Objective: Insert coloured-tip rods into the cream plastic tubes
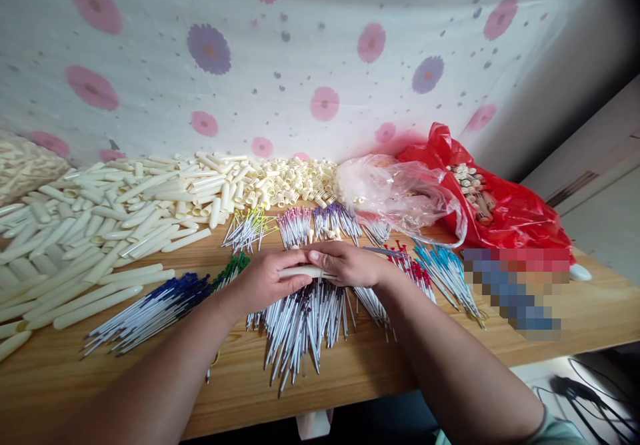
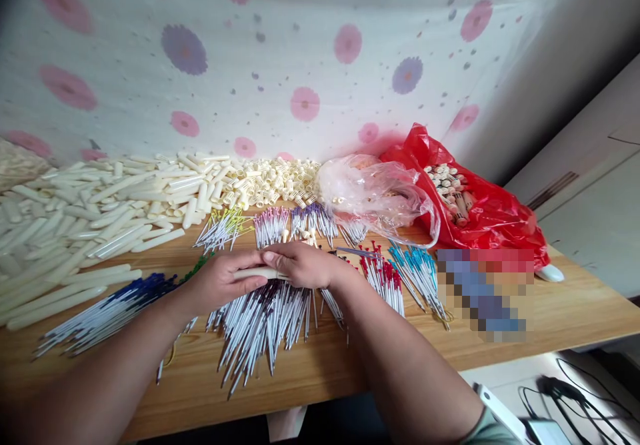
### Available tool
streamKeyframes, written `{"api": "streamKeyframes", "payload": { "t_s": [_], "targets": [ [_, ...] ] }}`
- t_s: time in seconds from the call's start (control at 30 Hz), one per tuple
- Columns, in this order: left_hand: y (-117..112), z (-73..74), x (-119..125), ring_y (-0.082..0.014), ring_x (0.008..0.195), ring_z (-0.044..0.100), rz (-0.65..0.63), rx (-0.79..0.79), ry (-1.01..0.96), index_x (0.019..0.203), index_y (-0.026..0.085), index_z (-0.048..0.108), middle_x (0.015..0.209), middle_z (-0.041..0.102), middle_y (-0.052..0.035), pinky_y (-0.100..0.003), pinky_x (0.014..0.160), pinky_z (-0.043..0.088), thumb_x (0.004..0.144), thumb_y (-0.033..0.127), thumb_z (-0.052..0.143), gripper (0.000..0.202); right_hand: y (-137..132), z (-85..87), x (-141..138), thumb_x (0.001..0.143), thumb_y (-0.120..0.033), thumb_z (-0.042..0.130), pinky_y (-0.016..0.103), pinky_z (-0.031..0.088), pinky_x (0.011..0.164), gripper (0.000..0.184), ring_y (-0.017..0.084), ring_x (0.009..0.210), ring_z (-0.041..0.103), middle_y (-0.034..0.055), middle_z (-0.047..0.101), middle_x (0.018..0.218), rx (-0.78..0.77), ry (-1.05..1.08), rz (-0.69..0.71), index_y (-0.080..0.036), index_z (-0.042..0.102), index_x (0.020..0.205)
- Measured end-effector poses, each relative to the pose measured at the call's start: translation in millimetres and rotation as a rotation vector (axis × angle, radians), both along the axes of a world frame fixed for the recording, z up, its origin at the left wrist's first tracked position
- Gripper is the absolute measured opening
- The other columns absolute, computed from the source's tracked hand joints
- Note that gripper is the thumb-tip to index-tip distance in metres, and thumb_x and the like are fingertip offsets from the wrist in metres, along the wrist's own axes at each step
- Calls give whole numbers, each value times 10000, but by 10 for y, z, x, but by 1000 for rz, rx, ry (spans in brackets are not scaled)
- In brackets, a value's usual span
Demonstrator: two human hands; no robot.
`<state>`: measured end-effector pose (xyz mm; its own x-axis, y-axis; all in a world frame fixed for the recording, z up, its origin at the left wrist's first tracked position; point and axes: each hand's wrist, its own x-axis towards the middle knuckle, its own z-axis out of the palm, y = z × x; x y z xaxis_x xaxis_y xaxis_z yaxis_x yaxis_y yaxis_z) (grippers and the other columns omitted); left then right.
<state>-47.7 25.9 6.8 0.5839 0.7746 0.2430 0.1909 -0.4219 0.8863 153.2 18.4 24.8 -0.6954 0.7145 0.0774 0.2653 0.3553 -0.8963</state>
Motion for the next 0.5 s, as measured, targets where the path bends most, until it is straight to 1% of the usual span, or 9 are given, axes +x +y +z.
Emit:
{"api": "streamKeyframes", "payload": {
  "t_s": [0.07, 0.1, 0.17, 0.23, 0.27, 0.33, 0.4, 0.47, 0.5],
  "targets": [
    [12, -9, -3, -210, 783, 702, -6, 36, 30, 1020, 261, 733, 895, 753, -52, -333, 783, 548, 702, 193, 675, 331, 4, -28, -20, 911, -605, 334, 219, 348, 476, 520, 80, 493, 396, -41, 440, 585, -62, 23, -44, -153, 591, 904],
    [19, -14, -7, -206, 800, 700, -14, 42, 35, 1029, 261, 729, 912, 750, -54, -331, 802, 541, 715, 194, 667, 328, 7, -48, -38, 906, -613, 333, 226, 364, 495, 528, 88, 517, 419, -32, 455, 599, -66, 45, -86, -154, 592, 890],
    [32, -26, -17, -206, 842, 695, -33, 26, 35, 1038, 255, 724, 943, 744, -60, -338, 840, 527, 738, 200, 651, 314, 14, -89, -83, 900, -616, 347, 254, 417, 593, 526, 114, 637, 491, 7, 530, 709, -17, 107, -196, -156, 602, 899],
    [34, -38, -21, -206, 875, 688, -56, -20, 27, 1038, 246, 718, 958, 737, -66, -344, 855, 521, 755, 206, 637, 297, 21, -128, -127, 901, -598, 370, 287, 437, 705, 506, 143, 771, 526, 38, 568, 834, 37, 182, -288, -159, 606, 989],
    [31, -44, -20, -205, 883, 686, -69, -47, 19, 1034, 242, 715, 964, 733, -68, -341, 846, 524, 760, 206, 632, 289, 25, -147, -144, 904, -588, 374, 297, 437, 726, 503, 149, 792, 528, 40, 568, 848, 36, 223, -309, -161, 594, 1053],
    [16, -54, -9, -195, 829, 688, -84, -110, -16, 1020, 232, 708, 935, 729, -73, -315, 759, 544, 760, 204, 631, 273, 33, -182, -167, 910, -576, 368, 297, 438, 696, 514, 145, 742, 522, 23, 552, 799, -18, 315, -293, -176, 539, 1183],
    [-1, -59, 7, -169, 667, 672, -80, -192, -67, 1010, 218, 695, 830, 720, -66, -267, 586, 532, 745, 204, 642, 271, 41, -213, -178, 905, -584, 366, 288, 437, 654, 543, 140, 701, 519, 14, 546, 782, -97, 402, -239, -202, 470, 1277],
    [-12, -59, 19, -142, 530, 617, -72, -260, -98, 964, 200, 687, 719, 693, -49, -232, 461, 468, 724, 207, 656, 242, 45, -236, -190, 891, -599, 379, 286, 449, 660, 577, 150, 755, 545, 36, 571, 864, -168, 464, -199, -226, 419, 1329],
    [-15, -57, 21, -137, 514, 604, -71, -274, -96, 918, 191, 683, 698, 681, -45, -226, 445, 450, 718, 211, 661, 202, 46, -244, -199, 883, -604, 392, 289, 458, 679, 592, 160, 805, 558, 51, 579, 923, -197, 492, -188, -233, 403, 1344]
  ]
}}
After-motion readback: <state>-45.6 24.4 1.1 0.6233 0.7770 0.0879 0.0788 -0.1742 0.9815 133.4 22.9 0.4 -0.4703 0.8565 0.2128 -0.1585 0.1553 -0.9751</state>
